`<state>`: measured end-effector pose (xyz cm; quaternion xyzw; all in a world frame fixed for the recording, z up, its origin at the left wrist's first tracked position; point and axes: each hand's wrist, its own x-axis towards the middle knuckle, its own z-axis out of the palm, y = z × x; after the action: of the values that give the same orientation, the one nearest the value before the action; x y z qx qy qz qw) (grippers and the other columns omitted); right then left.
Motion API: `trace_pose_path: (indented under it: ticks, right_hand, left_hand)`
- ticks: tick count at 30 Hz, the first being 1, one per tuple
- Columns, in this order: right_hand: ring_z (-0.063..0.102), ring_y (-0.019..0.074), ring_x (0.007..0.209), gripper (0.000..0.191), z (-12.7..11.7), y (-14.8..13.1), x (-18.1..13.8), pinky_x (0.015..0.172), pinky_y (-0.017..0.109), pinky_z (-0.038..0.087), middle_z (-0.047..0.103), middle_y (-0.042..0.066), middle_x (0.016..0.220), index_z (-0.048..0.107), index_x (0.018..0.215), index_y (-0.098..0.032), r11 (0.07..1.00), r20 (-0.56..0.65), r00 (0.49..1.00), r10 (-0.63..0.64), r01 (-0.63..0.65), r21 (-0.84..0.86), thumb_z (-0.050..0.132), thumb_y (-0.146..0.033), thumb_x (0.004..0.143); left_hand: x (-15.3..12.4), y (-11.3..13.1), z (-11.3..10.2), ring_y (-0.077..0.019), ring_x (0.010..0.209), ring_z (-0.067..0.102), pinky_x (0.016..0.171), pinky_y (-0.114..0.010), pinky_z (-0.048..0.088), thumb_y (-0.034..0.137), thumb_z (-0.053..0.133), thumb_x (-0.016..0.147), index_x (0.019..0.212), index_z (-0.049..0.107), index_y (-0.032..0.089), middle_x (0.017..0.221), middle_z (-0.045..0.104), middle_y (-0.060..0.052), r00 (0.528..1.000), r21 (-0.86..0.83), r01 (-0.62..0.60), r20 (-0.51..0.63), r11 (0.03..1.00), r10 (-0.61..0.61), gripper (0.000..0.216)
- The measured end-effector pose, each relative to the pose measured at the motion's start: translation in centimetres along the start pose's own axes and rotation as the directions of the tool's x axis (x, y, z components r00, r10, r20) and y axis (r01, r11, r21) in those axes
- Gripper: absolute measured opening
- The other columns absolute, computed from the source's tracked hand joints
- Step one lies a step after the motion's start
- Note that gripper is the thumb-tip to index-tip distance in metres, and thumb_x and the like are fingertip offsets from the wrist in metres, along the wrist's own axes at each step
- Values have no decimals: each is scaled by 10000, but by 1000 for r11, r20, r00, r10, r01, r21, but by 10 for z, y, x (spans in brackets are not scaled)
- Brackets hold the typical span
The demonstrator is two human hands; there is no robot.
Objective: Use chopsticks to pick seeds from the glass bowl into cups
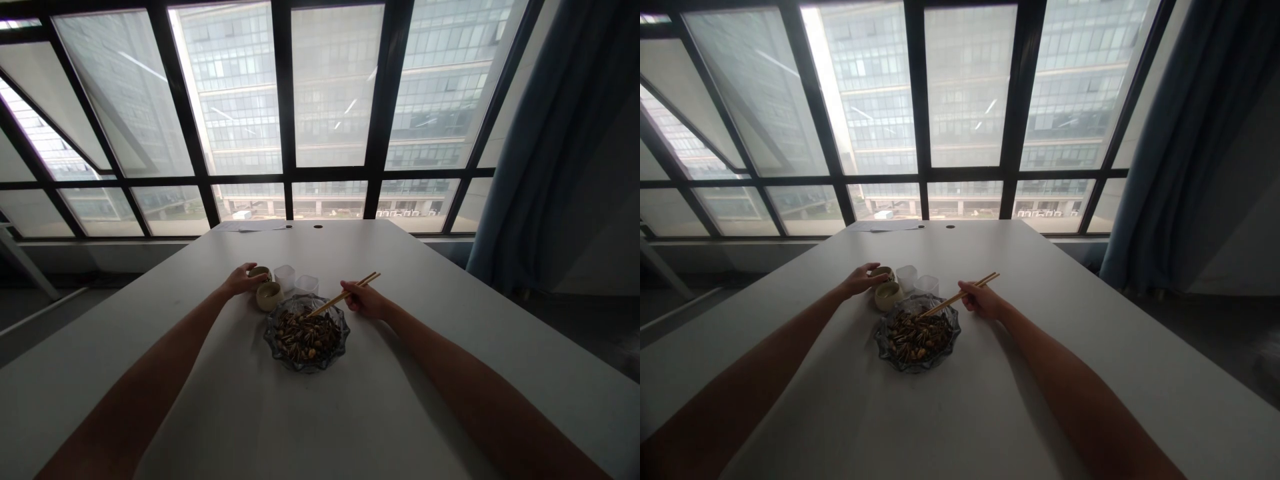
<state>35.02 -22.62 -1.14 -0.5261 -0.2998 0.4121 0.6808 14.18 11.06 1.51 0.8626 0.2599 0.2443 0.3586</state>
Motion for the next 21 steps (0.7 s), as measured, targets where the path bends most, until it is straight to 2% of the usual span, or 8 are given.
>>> trace_pose_path:
  ticks: [2, 4, 5, 7, 10, 13, 17, 21]
  right_hand:
    - [408, 47, 361, 492, -1, 1, 0, 347, 170, 302, 560, -28, 448, 619, 625, -158, 1000, 6, 1000, -5, 5, -4, 897, -563, 595]
    - [408, 47, 364, 488, -1, 1, 1, 349, 172, 306, 559, -29, 452, 614, 631, -160, 1000, 11, 1000, -2, 2, -5, 892, -560, 609]
    - [410, 48, 365, 486, -2, 1, 1, 348, 173, 306, 559, -30, 454, 613, 633, -161, 1000, 11, 1000, 1, -1, -5, 891, -560, 611]
    - [414, 52, 367, 477, -3, 1, 1, 346, 177, 303, 561, -29, 457, 616, 638, -163, 1000, 9, 1000, 6, -6, -4, 890, -553, 617]
    - [412, 55, 363, 454, -3, 1, 0, 344, 186, 294, 565, -25, 460, 624, 645, -162, 1000, 4, 1000, 7, -7, -7, 885, -533, 634]
    - [407, 51, 364, 461, -2, 0, 0, 351, 187, 292, 562, -25, 458, 625, 639, -158, 1000, 5, 1000, 9, -8, -6, 886, -538, 629]
    - [406, 48, 371, 487, -1, 0, -1, 348, 177, 292, 553, -27, 455, 620, 626, -155, 1000, 0, 1000, 17, -17, 0, 897, -555, 600]
    - [420, 51, 381, 471, -1, 0, -1, 347, 167, 301, 552, -29, 456, 615, 632, -159, 1000, -4, 1000, 26, -26, 8, 896, -536, 616]
  left_hand:
    - [3, 14, 1, -382, 1145, 652, 944, -486, 542, 626, 743, 672, 1232, 628, 77, 1281, 651, -243, 999, 110, -45, -25, 993, 48, 793]
    - [3, 33, 8, -372, 1248, 593, 1026, -490, 503, 526, 677, 767, 1245, 639, 95, 1354, 611, -225, 975, 200, -202, -55, 959, 216, 646]
    - [2, 43, 13, -350, 1260, 588, 1042, -479, 497, 469, 652, 794, 1268, 637, 127, 1363, 615, -192, 953, 212, -290, -22, 933, 301, 586]
    - [-1, 64, 27, -314, 1256, 596, 1061, -460, 494, 348, 667, 770, 1302, 634, 202, 1339, 649, -125, 892, 213, -451, 112, 867, 437, 552]
    - [-6, 88, 48, -312, 1318, 553, 1131, -490, 422, 202, 716, 658, 1320, 626, 301, 1378, 642, -58, 752, 212, -647, 335, 732, 568, 675]
    - [-3, 100, 61, -299, 1302, 571, 1151, -517, 377, 153, 714, 629, 1281, 649, 364, 1346, 670, -25, 657, 163, -717, 482, 678, 579, 688]
    - [11, 103, 61, -279, 1129, 667, 1032, -461, 481, 219, 778, 596, 1228, 680, 379, 1199, 739, -37, 679, 154, -660, 542, 735, 496, 660]
    - [18, 104, 60, -288, 1185, 630, 1023, -430, 474, 319, 803, 604, 1300, 638, 362, 1277, 704, -60, 658, 201, -660, 620, 724, 427, 717]
